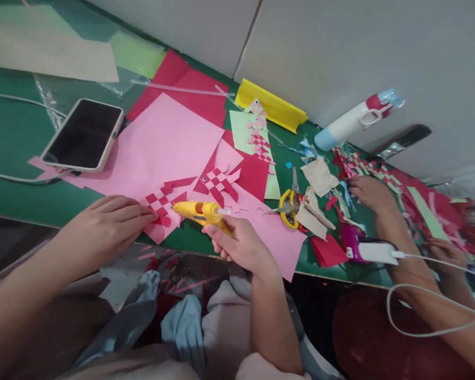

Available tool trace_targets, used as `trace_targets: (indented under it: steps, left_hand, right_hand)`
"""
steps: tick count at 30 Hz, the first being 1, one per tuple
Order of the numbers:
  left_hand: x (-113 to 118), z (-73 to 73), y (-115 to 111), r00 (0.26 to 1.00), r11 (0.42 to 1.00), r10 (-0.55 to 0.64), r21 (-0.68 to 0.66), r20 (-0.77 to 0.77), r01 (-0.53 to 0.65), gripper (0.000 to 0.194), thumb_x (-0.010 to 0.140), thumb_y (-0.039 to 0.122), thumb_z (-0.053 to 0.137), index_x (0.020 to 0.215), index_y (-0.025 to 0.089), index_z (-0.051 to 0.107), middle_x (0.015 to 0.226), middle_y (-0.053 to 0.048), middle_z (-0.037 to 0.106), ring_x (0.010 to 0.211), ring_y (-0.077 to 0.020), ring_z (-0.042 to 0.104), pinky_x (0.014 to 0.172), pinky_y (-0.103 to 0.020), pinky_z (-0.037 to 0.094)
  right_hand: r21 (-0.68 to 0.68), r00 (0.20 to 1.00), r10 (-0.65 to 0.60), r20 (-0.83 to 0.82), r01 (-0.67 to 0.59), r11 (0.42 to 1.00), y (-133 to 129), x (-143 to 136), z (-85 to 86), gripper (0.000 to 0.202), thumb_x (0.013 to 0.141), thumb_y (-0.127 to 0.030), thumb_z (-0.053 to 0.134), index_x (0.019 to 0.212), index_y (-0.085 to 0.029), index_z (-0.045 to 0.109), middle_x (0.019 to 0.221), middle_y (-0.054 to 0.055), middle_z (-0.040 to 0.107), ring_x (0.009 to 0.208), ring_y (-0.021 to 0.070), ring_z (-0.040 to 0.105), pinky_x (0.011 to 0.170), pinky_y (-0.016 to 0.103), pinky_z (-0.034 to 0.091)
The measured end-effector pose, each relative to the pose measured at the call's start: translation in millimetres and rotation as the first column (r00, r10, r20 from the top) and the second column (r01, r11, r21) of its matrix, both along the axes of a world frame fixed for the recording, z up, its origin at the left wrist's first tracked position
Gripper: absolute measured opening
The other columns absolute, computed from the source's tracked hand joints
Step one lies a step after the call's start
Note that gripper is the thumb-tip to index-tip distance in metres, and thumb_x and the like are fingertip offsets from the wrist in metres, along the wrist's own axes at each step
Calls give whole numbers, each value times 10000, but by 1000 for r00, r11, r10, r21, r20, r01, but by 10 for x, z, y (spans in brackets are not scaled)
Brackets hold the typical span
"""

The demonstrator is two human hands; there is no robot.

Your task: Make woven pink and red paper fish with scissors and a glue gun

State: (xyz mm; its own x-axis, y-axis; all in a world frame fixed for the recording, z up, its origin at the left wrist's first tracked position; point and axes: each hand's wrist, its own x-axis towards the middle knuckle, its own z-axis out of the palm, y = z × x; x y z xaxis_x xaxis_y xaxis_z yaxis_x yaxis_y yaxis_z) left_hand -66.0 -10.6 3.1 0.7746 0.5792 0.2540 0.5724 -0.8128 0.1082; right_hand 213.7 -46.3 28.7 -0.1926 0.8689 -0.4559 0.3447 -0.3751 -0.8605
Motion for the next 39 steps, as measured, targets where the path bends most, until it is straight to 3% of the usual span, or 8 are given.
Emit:
trace_targets:
  steps: [7, 13, 23, 39]
  left_hand:
    - [20, -4, -24, 999, 999, 5, -47, -31, -6, 298, 897, 107, 418, 973, 173, 698, 1037, -86, 716, 908, -258, 630, 800, -428, 522]
    - [32, -17, -30, 1000, 999, -10, 37, -24, 11, 303, 846, 54, 426, 952, 134, 698, 974, -102, 719, 863, -262, 638, 757, -421, 541]
    - [39, -22, -33, 999, 1000, 10, 10, -35, -10, 289, 847, 67, 437, 938, 166, 693, 991, -97, 721, 871, -259, 642, 753, -410, 542]
    - [52, -26, -37, 1000, 998, -4, 60, 10, 3, 250, 856, 84, 468, 971, 97, 689, 925, -117, 716, 833, -267, 642, 730, -414, 548]
  right_hand:
    - [-30, 999, 15, 50, -13, 999, 11, -20, 10, 512, 805, -668, 574, 779, -157, 592, 563, -25, 529, 431, 66, 459, 391, 176, 372]
    - [-25, 996, 51, 73, -49, 998, 2, -19, -3, 513, 825, -671, 544, 782, -162, 591, 558, -21, 517, 447, 78, 460, 401, 186, 372]
    - [42, 982, 67, 174, -75, 996, -21, 25, -46, 517, 860, -674, 493, 784, -169, 573, 556, -19, 507, 468, 95, 491, 444, 208, 398]
    - [61, 969, 103, 224, -119, 991, -16, 43, -55, 501, 883, -653, 479, 712, -182, 496, 550, -24, 494, 474, 95, 483, 479, 227, 402]
